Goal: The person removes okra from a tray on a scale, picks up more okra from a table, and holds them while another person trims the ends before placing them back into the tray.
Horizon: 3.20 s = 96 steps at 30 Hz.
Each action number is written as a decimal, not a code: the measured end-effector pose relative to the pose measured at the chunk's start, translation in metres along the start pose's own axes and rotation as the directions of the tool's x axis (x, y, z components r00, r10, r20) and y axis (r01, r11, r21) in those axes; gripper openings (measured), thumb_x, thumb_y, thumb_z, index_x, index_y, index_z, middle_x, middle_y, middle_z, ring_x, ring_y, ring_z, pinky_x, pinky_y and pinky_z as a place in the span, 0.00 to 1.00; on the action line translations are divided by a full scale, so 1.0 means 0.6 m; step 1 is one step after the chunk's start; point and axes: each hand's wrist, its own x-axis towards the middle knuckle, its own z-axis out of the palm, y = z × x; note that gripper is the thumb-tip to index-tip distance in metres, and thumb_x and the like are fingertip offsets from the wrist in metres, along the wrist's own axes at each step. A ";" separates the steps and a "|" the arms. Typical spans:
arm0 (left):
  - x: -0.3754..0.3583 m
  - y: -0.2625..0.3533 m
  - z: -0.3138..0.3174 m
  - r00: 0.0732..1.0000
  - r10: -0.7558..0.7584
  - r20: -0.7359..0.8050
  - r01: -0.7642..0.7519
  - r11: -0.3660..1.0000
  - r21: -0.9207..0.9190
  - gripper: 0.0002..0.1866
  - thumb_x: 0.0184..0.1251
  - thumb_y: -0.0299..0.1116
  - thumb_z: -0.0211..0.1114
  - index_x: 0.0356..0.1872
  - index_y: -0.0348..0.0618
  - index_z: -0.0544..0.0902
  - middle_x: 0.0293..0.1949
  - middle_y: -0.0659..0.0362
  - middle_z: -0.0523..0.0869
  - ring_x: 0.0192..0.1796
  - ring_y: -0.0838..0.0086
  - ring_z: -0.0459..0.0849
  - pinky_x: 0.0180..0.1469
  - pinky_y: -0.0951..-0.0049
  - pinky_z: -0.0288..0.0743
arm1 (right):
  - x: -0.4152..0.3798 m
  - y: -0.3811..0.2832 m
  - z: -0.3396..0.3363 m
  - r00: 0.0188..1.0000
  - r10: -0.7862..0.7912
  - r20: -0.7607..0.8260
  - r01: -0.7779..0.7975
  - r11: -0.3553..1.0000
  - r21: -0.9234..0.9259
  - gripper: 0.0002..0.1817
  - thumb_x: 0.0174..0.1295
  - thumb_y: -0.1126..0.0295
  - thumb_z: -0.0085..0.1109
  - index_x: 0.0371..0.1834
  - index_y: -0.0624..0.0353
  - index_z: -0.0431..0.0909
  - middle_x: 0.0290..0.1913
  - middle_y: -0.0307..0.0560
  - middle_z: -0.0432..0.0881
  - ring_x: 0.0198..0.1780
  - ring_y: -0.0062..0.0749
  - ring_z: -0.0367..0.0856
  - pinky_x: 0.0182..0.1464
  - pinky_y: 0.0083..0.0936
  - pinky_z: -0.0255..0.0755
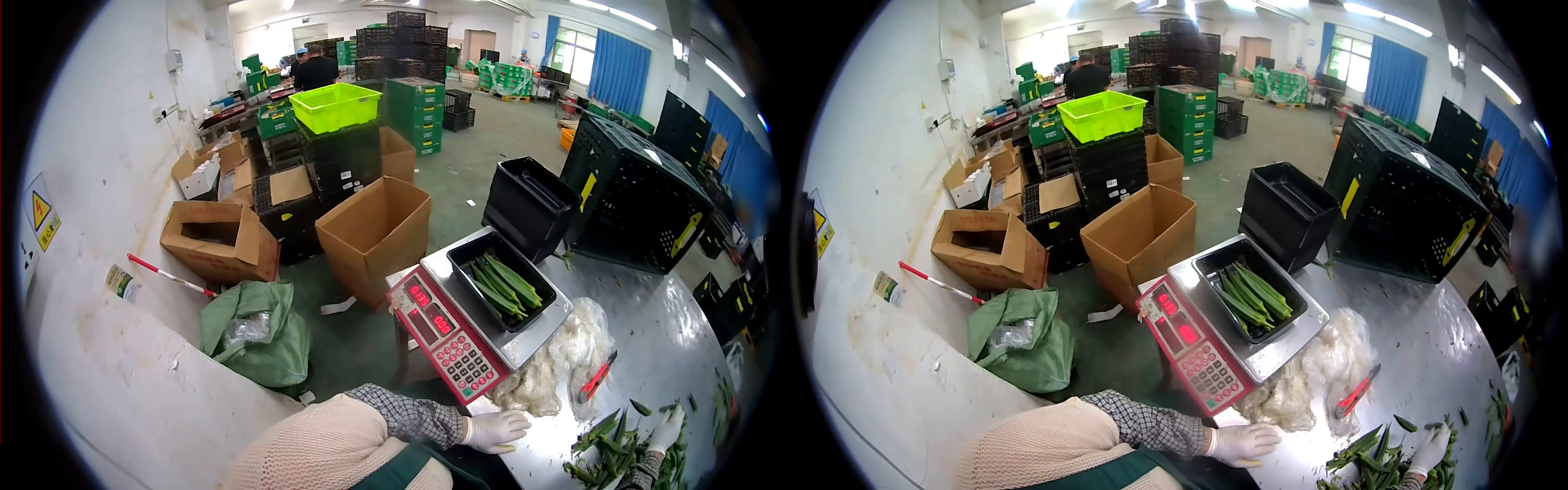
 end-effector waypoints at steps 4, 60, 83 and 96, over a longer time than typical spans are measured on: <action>-0.001 0.000 -0.003 0.999 0.013 -0.034 -0.014 1.000 -0.018 0.23 0.57 0.37 0.61 0.49 0.30 0.73 0.54 0.43 0.72 0.58 0.50 0.69 0.63 0.56 0.61 | -0.031 -0.124 -0.067 0.987 0.054 0.150 -0.128 0.829 0.544 0.08 0.63 0.75 0.50 0.41 0.69 0.72 0.36 0.48 0.77 0.36 0.28 0.71 0.42 0.23 0.67; 0.066 0.001 0.017 0.784 -0.194 0.589 0.450 -0.475 -0.756 0.27 0.65 0.40 0.60 0.58 0.30 0.66 0.53 0.43 0.75 0.54 0.60 0.77 0.60 0.61 0.68 | -0.398 -0.250 -0.280 0.783 0.360 0.507 -0.517 0.830 0.209 0.11 0.53 0.67 0.62 0.34 0.63 0.80 0.31 0.53 0.81 0.35 0.39 0.82 0.38 0.27 0.74; 0.063 -0.007 0.018 0.803 -0.163 0.573 0.401 -0.563 -0.722 0.24 0.64 0.40 0.60 0.54 0.32 0.70 0.51 0.44 0.77 0.53 0.60 0.77 0.58 0.61 0.70 | -0.200 -0.326 -0.007 0.842 0.224 0.491 -0.053 0.940 -0.338 0.13 0.51 0.60 0.55 0.32 0.58 0.79 0.33 0.51 0.82 0.38 0.44 0.81 0.43 0.38 0.72; 0.062 -0.010 0.016 0.805 -0.134 0.579 0.408 -0.583 -0.702 0.27 0.64 0.40 0.59 0.58 0.30 0.66 0.53 0.45 0.75 0.55 0.59 0.75 0.59 0.60 0.68 | -0.236 -0.347 -0.113 0.730 0.155 0.666 -0.605 -0.308 0.734 0.14 0.65 0.64 0.51 0.43 0.64 0.74 0.36 0.43 0.80 0.35 0.27 0.79 0.39 0.24 0.74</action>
